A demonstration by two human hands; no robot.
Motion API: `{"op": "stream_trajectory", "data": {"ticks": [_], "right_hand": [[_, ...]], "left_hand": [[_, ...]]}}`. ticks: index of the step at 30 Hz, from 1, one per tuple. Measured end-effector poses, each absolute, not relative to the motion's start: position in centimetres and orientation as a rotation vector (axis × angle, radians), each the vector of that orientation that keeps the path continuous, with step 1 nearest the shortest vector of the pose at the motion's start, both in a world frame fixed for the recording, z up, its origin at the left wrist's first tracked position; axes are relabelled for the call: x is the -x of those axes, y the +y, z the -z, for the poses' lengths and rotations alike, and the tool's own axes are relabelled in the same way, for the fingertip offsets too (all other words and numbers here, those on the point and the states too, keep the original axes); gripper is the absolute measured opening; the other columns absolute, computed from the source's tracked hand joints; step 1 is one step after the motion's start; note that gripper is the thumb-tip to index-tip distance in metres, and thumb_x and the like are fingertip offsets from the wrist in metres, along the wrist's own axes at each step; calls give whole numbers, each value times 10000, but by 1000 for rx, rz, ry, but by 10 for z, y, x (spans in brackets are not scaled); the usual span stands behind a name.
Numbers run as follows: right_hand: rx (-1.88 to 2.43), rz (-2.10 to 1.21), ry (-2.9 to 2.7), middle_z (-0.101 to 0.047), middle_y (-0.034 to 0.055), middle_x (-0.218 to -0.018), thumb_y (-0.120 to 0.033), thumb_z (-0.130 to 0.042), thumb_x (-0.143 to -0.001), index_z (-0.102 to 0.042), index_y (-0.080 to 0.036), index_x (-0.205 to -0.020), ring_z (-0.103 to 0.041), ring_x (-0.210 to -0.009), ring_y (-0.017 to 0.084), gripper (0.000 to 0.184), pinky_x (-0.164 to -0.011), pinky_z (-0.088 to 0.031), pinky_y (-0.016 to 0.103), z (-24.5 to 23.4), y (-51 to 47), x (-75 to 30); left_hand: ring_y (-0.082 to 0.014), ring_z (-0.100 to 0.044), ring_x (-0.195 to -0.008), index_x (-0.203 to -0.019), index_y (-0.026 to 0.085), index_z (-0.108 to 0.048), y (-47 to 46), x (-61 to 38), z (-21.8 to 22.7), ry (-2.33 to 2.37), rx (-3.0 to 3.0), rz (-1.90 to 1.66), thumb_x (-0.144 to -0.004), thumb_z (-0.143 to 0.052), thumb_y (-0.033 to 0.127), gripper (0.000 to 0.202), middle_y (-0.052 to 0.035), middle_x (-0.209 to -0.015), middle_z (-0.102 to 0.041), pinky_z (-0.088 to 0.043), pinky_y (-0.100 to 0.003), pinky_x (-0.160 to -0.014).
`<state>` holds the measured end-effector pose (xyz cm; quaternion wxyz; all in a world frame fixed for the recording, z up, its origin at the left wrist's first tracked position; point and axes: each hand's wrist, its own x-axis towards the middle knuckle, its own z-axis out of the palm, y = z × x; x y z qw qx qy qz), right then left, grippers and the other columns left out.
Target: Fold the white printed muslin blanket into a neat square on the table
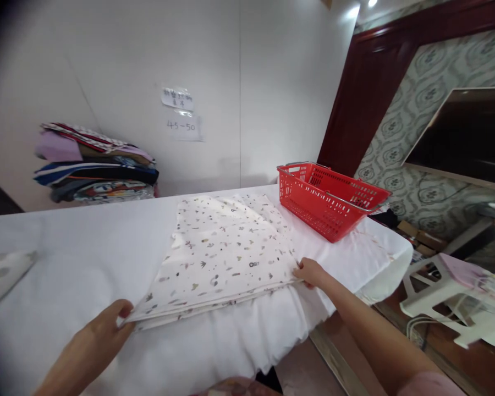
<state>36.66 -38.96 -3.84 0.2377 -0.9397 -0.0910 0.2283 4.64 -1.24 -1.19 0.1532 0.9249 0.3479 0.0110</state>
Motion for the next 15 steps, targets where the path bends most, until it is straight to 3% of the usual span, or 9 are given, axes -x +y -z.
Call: {"op": "stream_trajectory", "data": {"ticks": [3,10,15], "right_hand": [[2580,-627,-292,-470,-38,-370,-300,-583,-708,-469,-191,-666,-457,-318,131,163,-340,-333,219,43,-389,-357],[2564,-522,-338,-382,-68,-376,-182,-569,-667,-411,-194,-539,-373,-343,80,204,-382,-252,206,44,-387,-348],[2362,-494,-257,-444,-48,-461,-221,-539,-702,-394,-200,-568,-463,-426,100,198,-409,-340,202,41,-386,-329]], "left_hand": [[-193,-604,-665,-863,227,-464,-10,-43,17,998,-2587,-73,-791,-379,293,129,-28,-760,-630,-405,-261,-591],[-163,-623,-712,-907,227,-462,-18,-42,28,936,-2376,-209,-792,-374,210,145,-25,-861,-659,-430,-246,-639],[-146,-613,-661,-901,226,-466,-10,-35,25,914,-2376,-273,-794,-353,180,163,0,-793,-651,-424,-229,-613]]}}
